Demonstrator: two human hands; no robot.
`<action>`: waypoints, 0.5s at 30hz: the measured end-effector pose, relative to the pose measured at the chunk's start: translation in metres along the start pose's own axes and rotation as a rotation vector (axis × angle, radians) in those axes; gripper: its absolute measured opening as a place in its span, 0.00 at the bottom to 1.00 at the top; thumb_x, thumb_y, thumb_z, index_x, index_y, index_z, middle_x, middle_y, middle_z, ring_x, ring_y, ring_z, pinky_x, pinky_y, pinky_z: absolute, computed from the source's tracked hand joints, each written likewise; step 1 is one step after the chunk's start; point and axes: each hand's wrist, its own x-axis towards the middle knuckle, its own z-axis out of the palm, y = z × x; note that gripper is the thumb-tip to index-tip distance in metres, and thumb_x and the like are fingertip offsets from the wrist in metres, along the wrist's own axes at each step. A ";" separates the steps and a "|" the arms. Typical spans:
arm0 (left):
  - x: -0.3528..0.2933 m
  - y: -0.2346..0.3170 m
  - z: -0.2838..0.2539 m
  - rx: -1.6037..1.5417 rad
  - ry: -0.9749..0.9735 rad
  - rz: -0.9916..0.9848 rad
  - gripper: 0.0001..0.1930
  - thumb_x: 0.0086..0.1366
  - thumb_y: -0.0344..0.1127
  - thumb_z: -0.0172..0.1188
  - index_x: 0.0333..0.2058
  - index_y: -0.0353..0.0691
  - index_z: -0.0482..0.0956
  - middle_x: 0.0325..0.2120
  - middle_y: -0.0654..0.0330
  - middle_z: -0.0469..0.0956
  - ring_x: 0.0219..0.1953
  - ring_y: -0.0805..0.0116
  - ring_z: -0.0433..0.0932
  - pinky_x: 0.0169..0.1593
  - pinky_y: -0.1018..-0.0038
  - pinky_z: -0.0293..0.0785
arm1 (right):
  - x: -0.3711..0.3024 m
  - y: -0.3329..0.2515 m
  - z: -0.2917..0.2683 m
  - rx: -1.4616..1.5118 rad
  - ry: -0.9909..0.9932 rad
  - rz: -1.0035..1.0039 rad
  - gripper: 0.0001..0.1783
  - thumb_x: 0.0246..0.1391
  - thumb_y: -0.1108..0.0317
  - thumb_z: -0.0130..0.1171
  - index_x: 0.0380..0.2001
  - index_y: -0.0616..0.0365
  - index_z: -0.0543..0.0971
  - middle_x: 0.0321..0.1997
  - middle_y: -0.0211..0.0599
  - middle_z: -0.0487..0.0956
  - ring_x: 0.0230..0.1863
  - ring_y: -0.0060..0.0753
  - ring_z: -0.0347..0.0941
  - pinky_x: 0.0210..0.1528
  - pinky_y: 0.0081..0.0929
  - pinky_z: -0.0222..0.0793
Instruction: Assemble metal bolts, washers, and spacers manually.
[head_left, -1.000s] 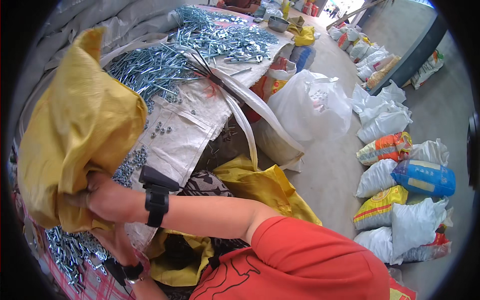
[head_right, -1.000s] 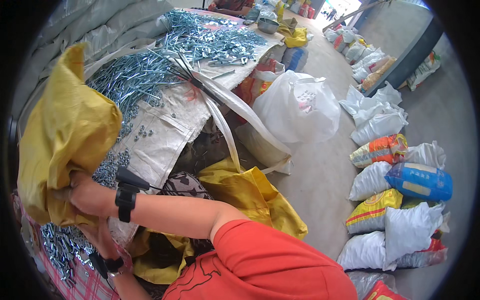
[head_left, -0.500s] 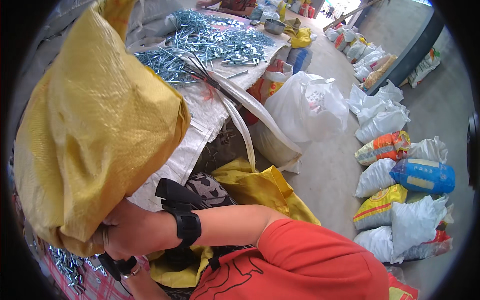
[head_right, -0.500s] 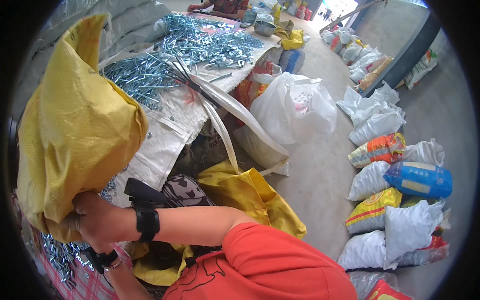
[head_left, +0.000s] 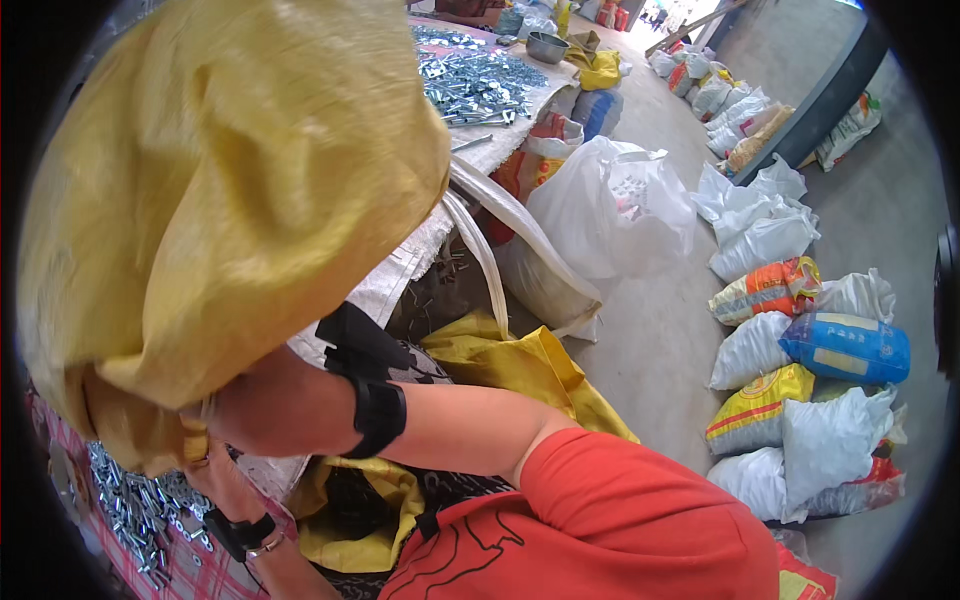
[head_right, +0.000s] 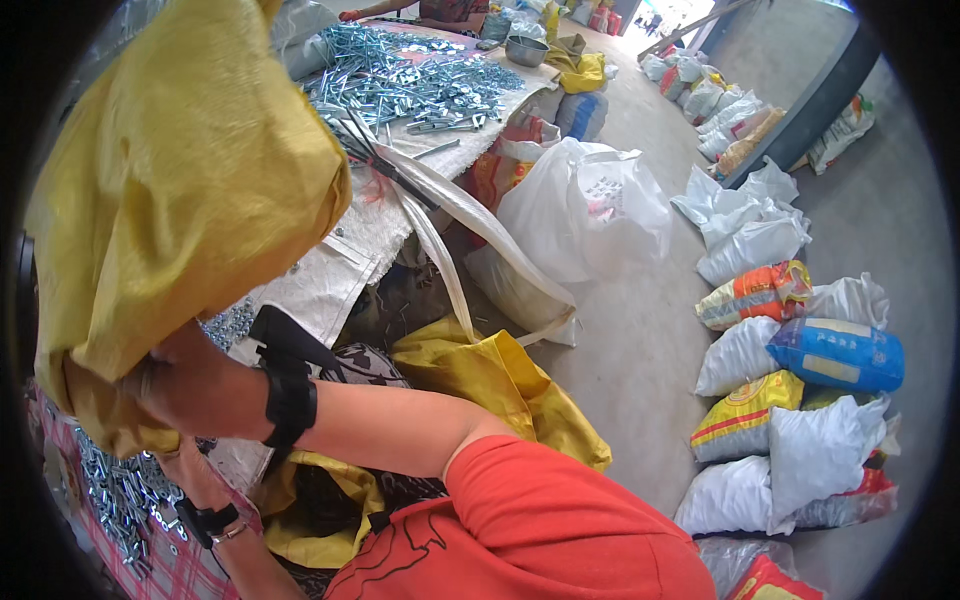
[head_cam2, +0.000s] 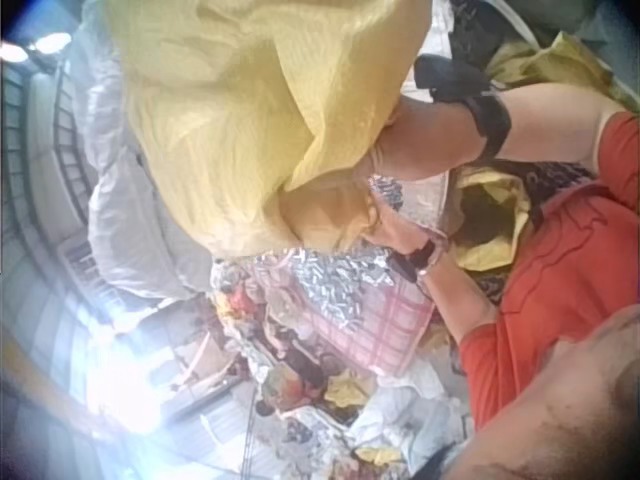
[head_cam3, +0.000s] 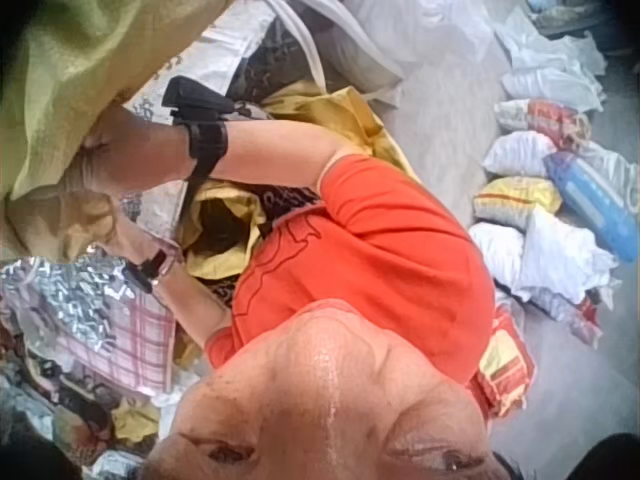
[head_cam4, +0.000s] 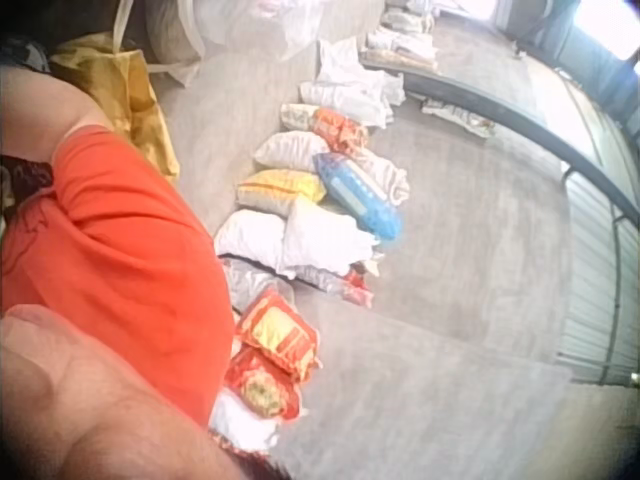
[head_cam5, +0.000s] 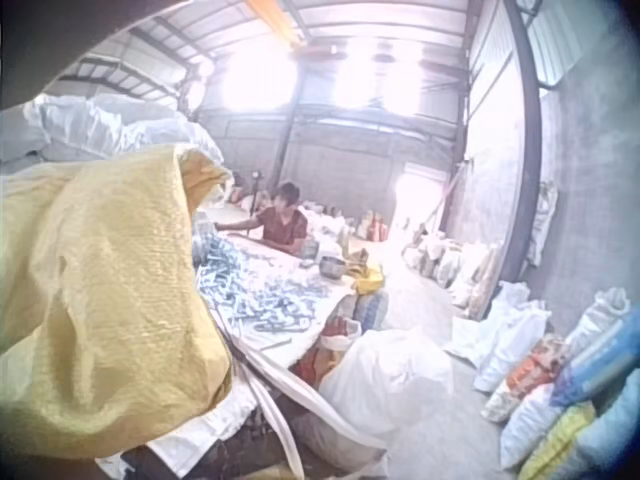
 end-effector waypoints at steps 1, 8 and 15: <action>0.001 0.002 -0.001 0.120 0.002 0.075 0.25 0.61 0.27 0.63 0.56 0.27 0.67 0.53 0.52 0.71 0.54 0.66 0.70 0.57 0.70 0.66 | 0.004 0.014 -0.001 -0.212 -0.026 -0.160 0.13 0.57 0.75 0.56 0.46 0.64 0.76 0.45 0.36 0.80 0.47 0.29 0.74 0.50 0.25 0.68; 0.005 -0.007 -0.006 0.496 -0.003 0.208 0.23 0.65 0.37 0.59 0.51 0.23 0.71 0.51 0.44 0.73 0.54 0.57 0.71 0.60 0.68 0.62 | 0.016 0.001 -0.004 0.335 -0.083 0.232 0.15 0.58 0.70 0.58 0.48 0.62 0.75 0.46 0.37 0.79 0.49 0.28 0.73 0.51 0.26 0.68; 0.009 -0.013 -0.017 0.378 -0.057 0.121 0.22 0.66 0.36 0.58 0.51 0.22 0.70 0.51 0.47 0.74 0.53 0.58 0.72 0.58 0.68 0.64 | 0.001 0.014 -0.016 -0.458 -0.089 -0.370 0.15 0.56 0.74 0.57 0.47 0.65 0.75 0.46 0.40 0.79 0.49 0.31 0.74 0.51 0.27 0.68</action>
